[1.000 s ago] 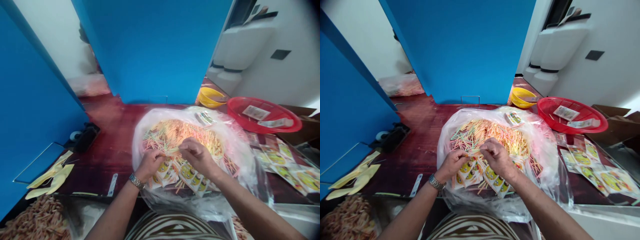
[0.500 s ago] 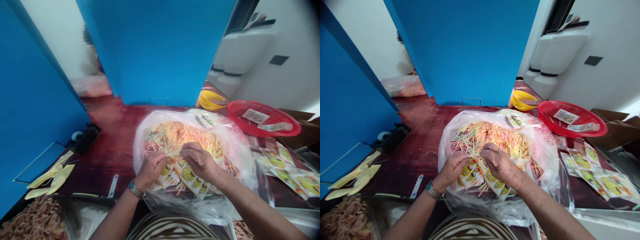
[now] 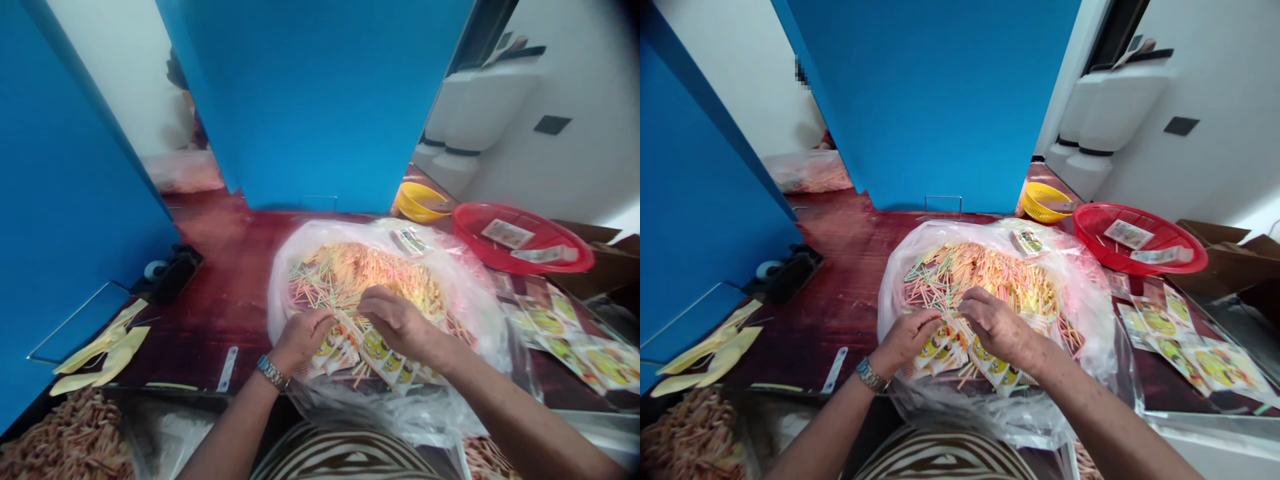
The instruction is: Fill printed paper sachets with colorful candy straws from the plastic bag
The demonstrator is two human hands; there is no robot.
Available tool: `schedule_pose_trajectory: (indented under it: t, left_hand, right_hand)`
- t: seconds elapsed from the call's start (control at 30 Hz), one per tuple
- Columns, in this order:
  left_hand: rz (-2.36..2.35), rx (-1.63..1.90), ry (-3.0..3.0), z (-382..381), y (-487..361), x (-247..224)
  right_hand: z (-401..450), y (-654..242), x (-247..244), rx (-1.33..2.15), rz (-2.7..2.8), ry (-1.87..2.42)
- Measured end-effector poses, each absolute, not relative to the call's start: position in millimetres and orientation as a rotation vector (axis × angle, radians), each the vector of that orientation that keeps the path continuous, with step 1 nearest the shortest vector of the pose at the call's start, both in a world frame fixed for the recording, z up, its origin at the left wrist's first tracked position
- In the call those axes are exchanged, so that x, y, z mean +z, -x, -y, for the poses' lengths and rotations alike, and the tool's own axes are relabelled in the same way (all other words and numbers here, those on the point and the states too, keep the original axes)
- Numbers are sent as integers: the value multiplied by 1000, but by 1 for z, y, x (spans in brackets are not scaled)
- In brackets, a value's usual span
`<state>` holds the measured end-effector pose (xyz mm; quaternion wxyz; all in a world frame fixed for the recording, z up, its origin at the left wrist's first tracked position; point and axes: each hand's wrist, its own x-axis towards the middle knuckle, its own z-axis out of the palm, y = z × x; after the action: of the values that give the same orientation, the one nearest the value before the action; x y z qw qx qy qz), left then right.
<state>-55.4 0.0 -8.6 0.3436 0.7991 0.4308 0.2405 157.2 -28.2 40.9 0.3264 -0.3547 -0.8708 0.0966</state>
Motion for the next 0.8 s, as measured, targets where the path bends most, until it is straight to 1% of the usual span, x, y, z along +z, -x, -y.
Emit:
schedule_pose_trajectory:
  t: [0.1,0.2,0.4,0.6,0.8]
  left_hand:
    - [-1264,470,-2087,-3,52,-10]
    - [-1335,483,-1985,-4,53,-13]
    - [-1106,660,-1766,-2,64,-8]
    - [-1064,707,-1683,1,65,-7]
    - [-1141,685,-1527,5,63,-13]
  right_hand:
    - [34,-145,14,337,2424,1134]
    - [35,-143,3,366,2384,1180]
    - [28,-159,32,346,1927,1008]
    - [34,-154,36,247,1908,989]
    - [42,-151,32,269,1876,999]
